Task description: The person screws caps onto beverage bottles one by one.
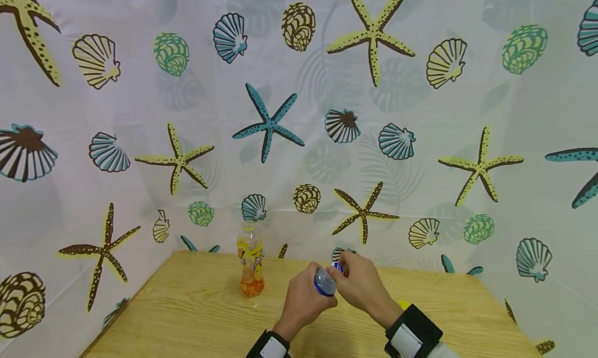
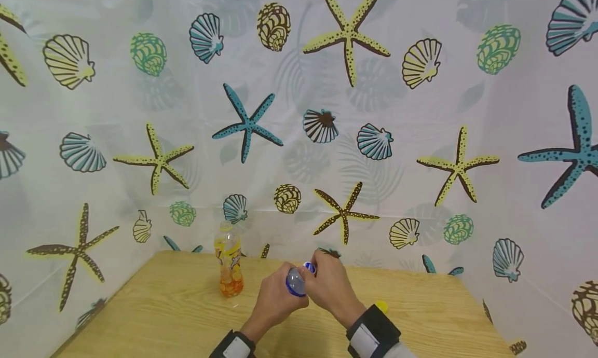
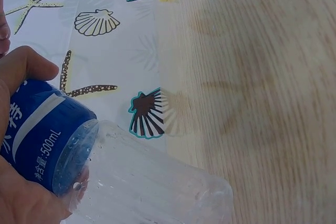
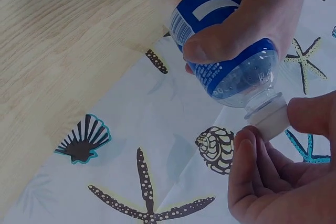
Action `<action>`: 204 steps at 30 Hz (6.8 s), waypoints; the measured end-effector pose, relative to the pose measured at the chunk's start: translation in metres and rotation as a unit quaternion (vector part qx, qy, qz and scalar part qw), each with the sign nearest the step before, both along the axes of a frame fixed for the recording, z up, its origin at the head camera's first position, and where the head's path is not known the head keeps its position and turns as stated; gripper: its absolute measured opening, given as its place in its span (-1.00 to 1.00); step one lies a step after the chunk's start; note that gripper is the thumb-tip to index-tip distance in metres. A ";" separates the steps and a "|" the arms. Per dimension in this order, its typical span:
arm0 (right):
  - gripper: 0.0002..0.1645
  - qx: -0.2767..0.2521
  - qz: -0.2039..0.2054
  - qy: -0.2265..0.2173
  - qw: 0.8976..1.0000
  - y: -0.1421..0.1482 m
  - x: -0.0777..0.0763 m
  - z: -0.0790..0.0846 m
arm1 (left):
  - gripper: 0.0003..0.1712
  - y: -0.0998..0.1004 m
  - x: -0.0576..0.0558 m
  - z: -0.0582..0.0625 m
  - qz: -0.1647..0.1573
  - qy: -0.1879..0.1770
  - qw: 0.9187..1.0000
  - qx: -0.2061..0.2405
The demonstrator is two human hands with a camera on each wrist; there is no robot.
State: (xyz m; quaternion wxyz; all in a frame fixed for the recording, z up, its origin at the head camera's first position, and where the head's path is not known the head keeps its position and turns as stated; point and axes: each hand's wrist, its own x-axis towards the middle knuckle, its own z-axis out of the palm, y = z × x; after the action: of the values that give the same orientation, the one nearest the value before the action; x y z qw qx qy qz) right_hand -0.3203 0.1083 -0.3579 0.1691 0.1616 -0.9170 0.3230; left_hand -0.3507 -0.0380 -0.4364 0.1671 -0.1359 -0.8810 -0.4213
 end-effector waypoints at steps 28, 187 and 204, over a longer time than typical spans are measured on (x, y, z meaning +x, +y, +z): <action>-0.51 -0.043 0.054 -0.007 0.998 -0.001 0.005 0.004 | -0.34 -0.003 -0.003 -0.002 0.004 -0.003 1.000 0.017; -0.67 0.041 -0.018 -0.127 0.991 0.039 -0.009 -0.054 | 0.26 -0.135 -0.052 0.050 0.241 0.110 0.964 0.040; -0.68 0.048 -0.016 -0.150 0.987 0.044 -0.008 -0.062 | -0.13 -0.125 -0.066 0.022 0.265 0.009 0.959 0.102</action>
State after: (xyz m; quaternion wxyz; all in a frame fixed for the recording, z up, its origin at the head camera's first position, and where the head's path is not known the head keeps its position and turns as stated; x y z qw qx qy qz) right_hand -0.3284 0.1526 -0.4196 0.0265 0.1046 -0.9490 0.2963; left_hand -0.4169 -0.1628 -0.4149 0.2937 0.1164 -0.8361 -0.4485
